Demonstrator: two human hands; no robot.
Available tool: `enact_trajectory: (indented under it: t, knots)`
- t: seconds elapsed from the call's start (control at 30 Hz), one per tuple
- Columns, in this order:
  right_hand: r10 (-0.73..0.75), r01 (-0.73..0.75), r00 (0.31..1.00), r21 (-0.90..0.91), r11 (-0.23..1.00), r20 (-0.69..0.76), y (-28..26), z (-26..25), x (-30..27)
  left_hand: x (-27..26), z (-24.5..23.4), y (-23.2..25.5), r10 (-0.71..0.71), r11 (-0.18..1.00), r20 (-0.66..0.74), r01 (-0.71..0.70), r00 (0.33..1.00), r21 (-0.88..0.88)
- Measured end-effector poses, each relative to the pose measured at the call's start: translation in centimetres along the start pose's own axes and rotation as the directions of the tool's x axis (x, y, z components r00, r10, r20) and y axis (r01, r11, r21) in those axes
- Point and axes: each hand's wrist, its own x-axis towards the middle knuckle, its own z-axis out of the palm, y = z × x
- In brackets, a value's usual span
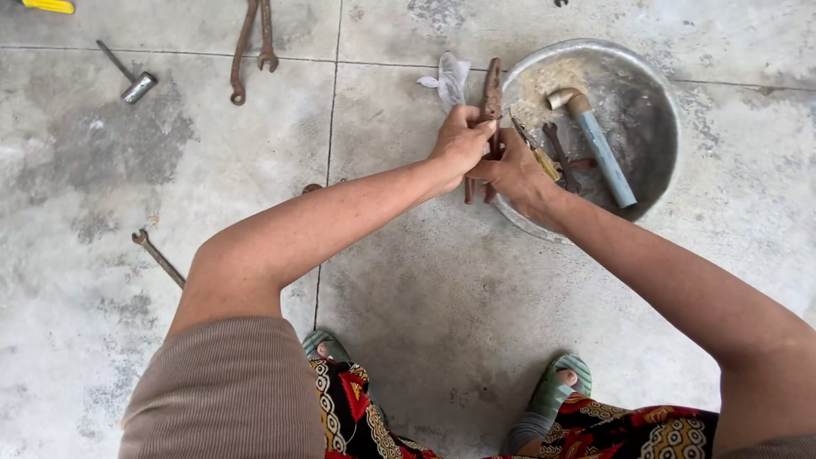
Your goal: The person gathers various tools from a tiled floor and places them into a metal basin. The items include wrenches, pliers, a hammer, a screwdriver, and metal pipes. The person handles each item individually and places it into the basin.
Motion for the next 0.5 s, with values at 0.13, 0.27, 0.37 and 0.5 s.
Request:
enact_trajectory:
  t: [0.13,0.27,0.37,0.5]
  knots:
    - [0.048,-0.046,0.998,0.056,0.997,-0.039,1.5,-1.4,2.1,-0.4,0.8,0.9,0.007,1.0,0.054,-0.009,0.999,0.029]
    - [0.123,-0.141,0.987,-0.18,0.974,-0.107,-0.5,-2.1,2.3,1.3,-1.8,1.5,0.115,0.981,0.354,-0.162,0.928,0.106]
    - [0.149,-0.168,0.985,-0.321,0.932,-0.084,-1.0,-4.2,3.3,4.1,-5.0,0.7,0.213,0.901,0.498,-0.366,0.841,0.232]
    - [-0.071,0.029,0.996,-0.529,0.848,-0.058,2.5,-8.4,5.4,6.2,-10.7,-2.9,0.276,0.756,0.455,-0.483,0.847,0.442]
